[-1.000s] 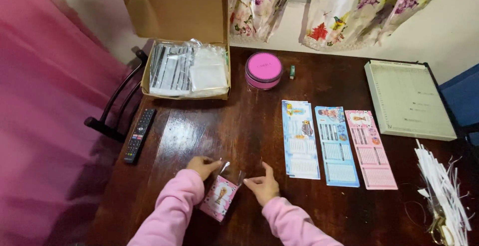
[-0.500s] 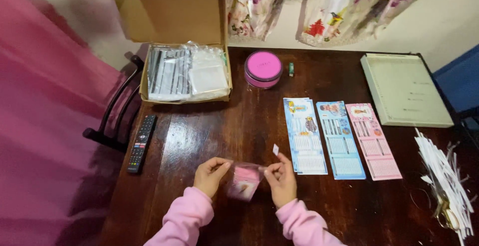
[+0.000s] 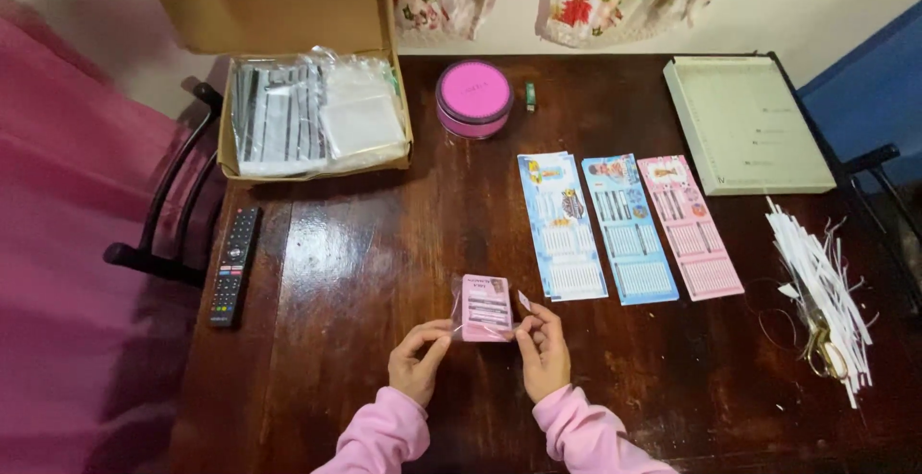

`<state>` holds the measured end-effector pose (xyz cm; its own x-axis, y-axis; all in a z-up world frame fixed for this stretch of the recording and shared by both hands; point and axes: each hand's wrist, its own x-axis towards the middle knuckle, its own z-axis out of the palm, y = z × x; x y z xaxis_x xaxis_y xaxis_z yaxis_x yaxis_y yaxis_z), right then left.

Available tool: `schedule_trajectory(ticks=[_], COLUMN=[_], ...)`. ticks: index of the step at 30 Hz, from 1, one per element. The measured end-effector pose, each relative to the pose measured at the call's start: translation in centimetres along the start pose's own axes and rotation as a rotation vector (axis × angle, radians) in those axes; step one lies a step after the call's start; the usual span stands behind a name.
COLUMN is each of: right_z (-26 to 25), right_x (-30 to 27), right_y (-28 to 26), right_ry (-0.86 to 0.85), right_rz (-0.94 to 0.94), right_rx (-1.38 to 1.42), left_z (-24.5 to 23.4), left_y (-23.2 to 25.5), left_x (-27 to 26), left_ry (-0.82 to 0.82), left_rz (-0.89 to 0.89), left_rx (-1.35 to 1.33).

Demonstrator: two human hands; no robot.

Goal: The person places a stack of cards and a small object into a clear plastic bag, seals it, and uses shears to trim the excess plastic from the top.

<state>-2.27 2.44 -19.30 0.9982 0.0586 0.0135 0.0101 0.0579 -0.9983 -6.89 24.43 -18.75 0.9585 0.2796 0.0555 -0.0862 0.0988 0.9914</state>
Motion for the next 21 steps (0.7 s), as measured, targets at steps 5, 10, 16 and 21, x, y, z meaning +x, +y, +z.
schedule_trajectory(ticks=[5, 10, 16, 21], right_z=[-0.4, -1.1, -3.0, -3.2], right_x=[-0.6, -1.3, -2.7, -2.6], right_y=[0.8, 1.6, 3.4, -1.7], right_ry=[0.003, -0.048, -0.04, -0.086], right_rz=[0.007, 0.019, -0.046, -0.105], right_rx=[-0.017, -0.082, -0.009, -0.426], left_z=[-0.3, -1.2, -1.5, -1.9], left_y=[5.0, 4.4, 5.2, 1.5], left_x=[0.4, 1.1, 2.3, 2.1], left_ry=[-0.135, -0.27, -0.603, -0.762], left_rz=[0.279, 0.503, 0.842, 0.857], left_rx=[0.369, 0.624, 0.703, 0.823])
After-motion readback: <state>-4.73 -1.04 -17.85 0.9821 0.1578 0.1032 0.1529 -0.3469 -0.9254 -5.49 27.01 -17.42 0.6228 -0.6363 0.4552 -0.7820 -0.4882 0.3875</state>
